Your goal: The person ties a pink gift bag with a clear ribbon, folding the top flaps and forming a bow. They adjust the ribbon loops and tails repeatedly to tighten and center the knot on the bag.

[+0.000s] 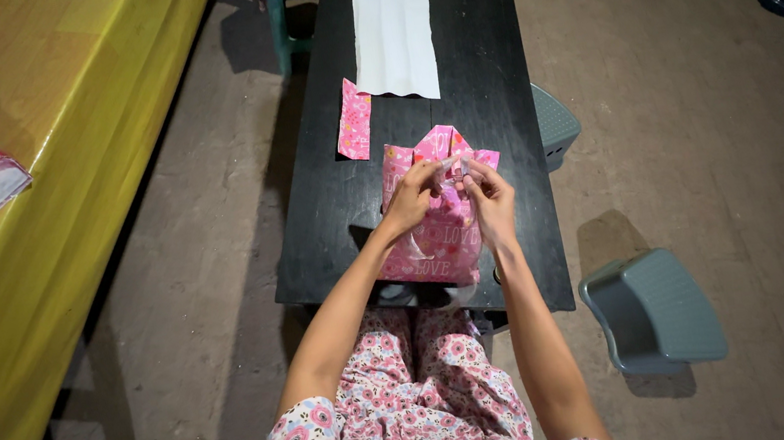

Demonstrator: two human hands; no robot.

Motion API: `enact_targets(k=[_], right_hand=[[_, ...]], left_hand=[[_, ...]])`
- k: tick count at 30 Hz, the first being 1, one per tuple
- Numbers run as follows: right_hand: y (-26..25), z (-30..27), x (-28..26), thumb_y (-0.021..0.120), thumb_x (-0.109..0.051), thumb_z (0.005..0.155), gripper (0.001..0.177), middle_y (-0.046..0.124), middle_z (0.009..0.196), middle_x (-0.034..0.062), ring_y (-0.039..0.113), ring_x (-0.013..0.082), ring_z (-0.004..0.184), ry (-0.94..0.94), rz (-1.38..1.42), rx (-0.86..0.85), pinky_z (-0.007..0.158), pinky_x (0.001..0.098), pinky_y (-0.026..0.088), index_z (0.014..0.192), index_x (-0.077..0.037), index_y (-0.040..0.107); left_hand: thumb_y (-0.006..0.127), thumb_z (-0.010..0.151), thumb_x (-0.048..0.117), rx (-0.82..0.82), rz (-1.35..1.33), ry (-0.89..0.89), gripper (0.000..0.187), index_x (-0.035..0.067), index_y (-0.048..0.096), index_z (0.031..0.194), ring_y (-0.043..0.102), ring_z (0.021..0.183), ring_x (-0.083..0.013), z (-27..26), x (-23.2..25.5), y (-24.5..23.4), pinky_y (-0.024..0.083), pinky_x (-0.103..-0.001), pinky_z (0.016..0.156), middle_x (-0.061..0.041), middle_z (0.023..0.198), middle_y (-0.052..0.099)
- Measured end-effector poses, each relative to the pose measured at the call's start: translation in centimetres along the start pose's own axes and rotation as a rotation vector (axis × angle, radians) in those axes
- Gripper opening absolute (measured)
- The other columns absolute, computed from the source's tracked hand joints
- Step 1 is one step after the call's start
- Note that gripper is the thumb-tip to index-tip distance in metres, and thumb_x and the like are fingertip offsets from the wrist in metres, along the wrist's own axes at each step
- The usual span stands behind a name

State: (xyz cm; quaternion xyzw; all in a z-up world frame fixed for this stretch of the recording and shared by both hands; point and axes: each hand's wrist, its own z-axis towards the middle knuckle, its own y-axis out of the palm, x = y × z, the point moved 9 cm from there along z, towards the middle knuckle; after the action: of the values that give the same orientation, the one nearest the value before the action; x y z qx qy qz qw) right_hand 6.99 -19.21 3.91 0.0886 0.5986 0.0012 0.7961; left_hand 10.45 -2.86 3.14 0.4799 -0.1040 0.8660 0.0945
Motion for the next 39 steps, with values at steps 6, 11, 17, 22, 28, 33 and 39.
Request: enact_targets(k=[6, 11, 17, 22, 28, 33, 39], right_hand=[[0.1, 1.2, -0.5, 0.065, 0.001, 0.098, 0.022, 0.076, 0.100, 0.0108, 0.071, 0.0125, 0.077, 0.018, 0.032, 0.087, 0.062, 0.0248, 0.053, 0.120, 0.003, 0.063], [0.0, 2.0, -0.1, 0.069, 0.001, 0.094, 0.022, 0.075, 0.089, 0.0120, 0.071, 0.0123, 0.066, 0.080, 0.013, 0.131, 0.050, 0.0237, 0.048, 0.113, -0.002, 0.059], [0.2, 3.2, 0.7, 0.072, 0.002, 0.094, 0.014, 0.076, 0.089, 0.0086, 0.065, 0.0090, 0.066, 0.044, 0.007, 0.082, 0.052, 0.0218, 0.046, 0.107, 0.003, 0.075], [0.2, 3.4, 1.1, 0.073, 0.005, 0.090, 0.018, 0.079, 0.096, 0.0081, 0.071, 0.0096, 0.077, 0.072, -0.015, 0.048, 0.057, 0.0211, 0.049, 0.107, 0.004, 0.074], [1.2, 2.8, 0.7, 0.066, 0.007, 0.090, 0.028, 0.076, 0.103, 0.0107, 0.073, 0.0131, 0.086, 0.110, 0.038, -0.147, 0.077, 0.0240, 0.058, 0.116, 0.001, 0.074], [1.9, 1.9, -1.1, 0.060, 0.006, 0.092, 0.040, 0.074, 0.116, 0.0093, 0.068, 0.0138, 0.101, 0.180, 0.205, -0.213, 0.090, 0.0256, 0.053, 0.129, 0.001, 0.072], [3.3, 1.1, -3.4, 0.069, -0.005, 0.092, 0.040, 0.072, 0.109, 0.0067, 0.068, 0.0105, 0.098, 0.159, 0.014, -0.300, 0.086, 0.0250, 0.054, 0.132, -0.006, 0.062]], left_hand=[[0.052, 0.091, -0.012, 0.035, -0.015, -0.122, 0.036, -0.002, 0.066, 0.122, 0.070, 0.085, -0.0137, 0.3, -1.2, -0.5, 0.058, -0.029, 0.077, -0.007, 0.095, 0.074], [0.051, 0.092, -0.014, -0.004, -0.094, -0.141, 0.034, -0.002, 0.067, 0.120, 0.070, 0.090, -0.0133, 0.3, -2.3, -0.1, 0.058, -0.029, 0.080, -0.010, 0.098, 0.072], [0.051, 0.078, -0.020, -0.075, -0.031, -0.001, 0.053, -0.001, 0.068, 0.124, 0.069, 0.101, -0.0126, 0.5, -1.1, 0.5, 0.056, -0.027, 0.084, -0.007, 0.112, 0.070], [0.060, 0.077, -0.018, -0.153, -0.036, -0.051, 0.057, 0.005, 0.070, 0.128, 0.061, 0.083, -0.0117, 0.6, -0.4, 1.0, 0.052, -0.027, 0.071, -0.004, 0.098, 0.059], [0.054, 0.078, -0.019, -0.131, -0.141, -0.147, 0.055, 0.005, 0.072, 0.125, 0.057, 0.080, -0.0103, 0.6, -0.9, 1.3, 0.047, -0.027, 0.062, -0.003, 0.104, 0.061], [0.054, 0.076, -0.017, -0.113, -0.083, -0.103, 0.057, 0.005, 0.071, 0.126, 0.060, 0.086, -0.0112, 0.8, -0.9, 1.2, 0.048, -0.026, 0.065, -0.003, 0.103, 0.062], [0.059, 0.074, -0.014, -0.080, 0.183, 0.079, 0.056, 0.006, 0.071, 0.125, 0.063, 0.085, -0.0223, 0.4, 0.3, 1.3, 0.052, -0.034, 0.073, -0.010, 0.098, 0.060]])
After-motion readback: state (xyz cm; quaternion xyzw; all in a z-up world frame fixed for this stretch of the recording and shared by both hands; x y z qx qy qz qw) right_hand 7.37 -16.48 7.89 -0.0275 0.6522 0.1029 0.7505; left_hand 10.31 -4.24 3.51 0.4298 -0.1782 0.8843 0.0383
